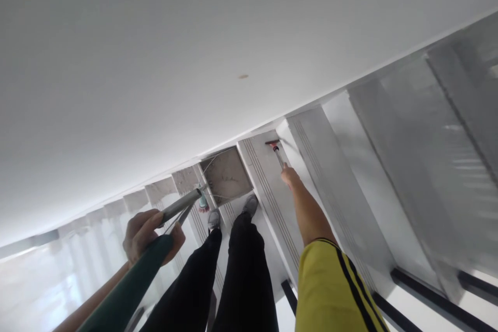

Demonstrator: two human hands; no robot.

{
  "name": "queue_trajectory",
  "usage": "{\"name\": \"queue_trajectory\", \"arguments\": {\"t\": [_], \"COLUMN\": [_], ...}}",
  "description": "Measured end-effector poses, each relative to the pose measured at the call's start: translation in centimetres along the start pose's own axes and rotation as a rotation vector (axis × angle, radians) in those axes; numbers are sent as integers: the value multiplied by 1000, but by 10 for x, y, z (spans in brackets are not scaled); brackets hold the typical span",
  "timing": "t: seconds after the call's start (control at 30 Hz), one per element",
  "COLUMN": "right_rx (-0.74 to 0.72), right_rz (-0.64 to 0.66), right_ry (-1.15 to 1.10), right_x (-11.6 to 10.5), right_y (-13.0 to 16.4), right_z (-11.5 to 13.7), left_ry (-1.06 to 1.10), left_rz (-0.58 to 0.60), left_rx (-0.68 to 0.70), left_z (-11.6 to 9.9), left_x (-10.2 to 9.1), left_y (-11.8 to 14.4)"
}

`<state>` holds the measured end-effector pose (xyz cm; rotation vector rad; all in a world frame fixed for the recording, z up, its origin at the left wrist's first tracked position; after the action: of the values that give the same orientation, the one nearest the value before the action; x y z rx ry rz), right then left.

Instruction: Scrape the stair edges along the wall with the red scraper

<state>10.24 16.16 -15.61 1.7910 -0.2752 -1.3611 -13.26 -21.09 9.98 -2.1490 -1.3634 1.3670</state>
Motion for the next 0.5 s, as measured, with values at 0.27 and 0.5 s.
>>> {"name": "queue_trajectory", "arguments": {"t": [0.27,0.5], "right_rx": [9,-38], "right_rz": [-13,-73], "right_ry": [38,-100], "right_x": [11,-16], "right_y": [25,-13], "right_z": [-20,9], "left_ry": [57,13], "left_rz": [-14,5], "left_rx": [-21,7], "left_z": [1,2], "left_x": [0,2], "left_y": [1,1]}}
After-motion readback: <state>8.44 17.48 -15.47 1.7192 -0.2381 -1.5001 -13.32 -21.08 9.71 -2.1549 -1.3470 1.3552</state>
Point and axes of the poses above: each hand's wrist, its own y-axis away from the middle knuckle, its own x-axis out of the palm, z = x × y, the point moved 6 cm from there along -y, towards the middle knuckle, and after that the axes turned 7 degrees about -x, right-handed, at the moved point
